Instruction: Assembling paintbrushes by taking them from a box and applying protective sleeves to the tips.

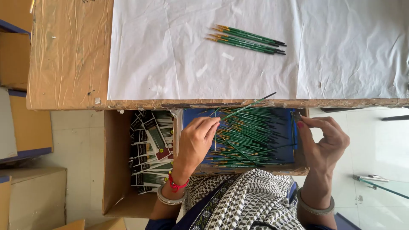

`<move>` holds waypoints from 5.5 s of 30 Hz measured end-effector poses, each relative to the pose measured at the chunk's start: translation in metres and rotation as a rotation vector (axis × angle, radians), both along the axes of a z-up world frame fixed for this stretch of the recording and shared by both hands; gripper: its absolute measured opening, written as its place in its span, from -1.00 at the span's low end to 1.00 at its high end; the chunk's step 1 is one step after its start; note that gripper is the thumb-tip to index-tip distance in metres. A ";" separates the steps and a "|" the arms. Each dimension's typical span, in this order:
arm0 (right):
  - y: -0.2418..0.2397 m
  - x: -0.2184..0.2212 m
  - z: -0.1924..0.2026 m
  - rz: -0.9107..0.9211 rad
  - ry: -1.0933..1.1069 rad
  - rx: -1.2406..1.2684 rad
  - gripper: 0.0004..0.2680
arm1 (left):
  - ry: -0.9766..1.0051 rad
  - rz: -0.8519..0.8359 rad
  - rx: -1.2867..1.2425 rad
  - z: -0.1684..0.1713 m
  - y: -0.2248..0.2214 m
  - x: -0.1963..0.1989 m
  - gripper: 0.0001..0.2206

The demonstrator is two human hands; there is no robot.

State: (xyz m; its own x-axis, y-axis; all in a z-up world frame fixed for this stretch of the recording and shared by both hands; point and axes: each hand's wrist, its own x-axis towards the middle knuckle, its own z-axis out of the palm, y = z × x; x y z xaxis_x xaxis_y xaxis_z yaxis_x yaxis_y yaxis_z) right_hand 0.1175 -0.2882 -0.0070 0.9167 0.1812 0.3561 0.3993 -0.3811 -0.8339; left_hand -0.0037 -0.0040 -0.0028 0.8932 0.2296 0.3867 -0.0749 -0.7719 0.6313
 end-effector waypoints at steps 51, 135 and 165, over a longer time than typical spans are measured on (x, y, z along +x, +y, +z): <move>0.102 0.042 0.001 0.520 -0.058 -0.078 -0.88 | 0.011 0.025 -0.404 0.013 -0.028 0.001 -0.93; 0.055 0.090 -0.005 -0.032 -0.059 0.227 -0.94 | 0.053 0.115 -0.296 0.002 -0.008 0.005 -0.84; 0.052 0.092 -0.012 0.005 -0.032 0.280 -0.91 | -0.019 0.219 -0.093 -0.007 -0.013 0.010 -0.89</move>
State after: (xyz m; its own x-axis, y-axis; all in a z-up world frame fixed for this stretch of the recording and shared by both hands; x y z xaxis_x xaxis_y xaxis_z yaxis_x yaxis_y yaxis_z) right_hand 0.2094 -0.2363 -0.0189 0.9035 0.0759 0.4218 0.4285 -0.1360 -0.8933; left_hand 0.0066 -0.0167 -0.0097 0.8107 0.4526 0.3714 0.0755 -0.7099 0.7003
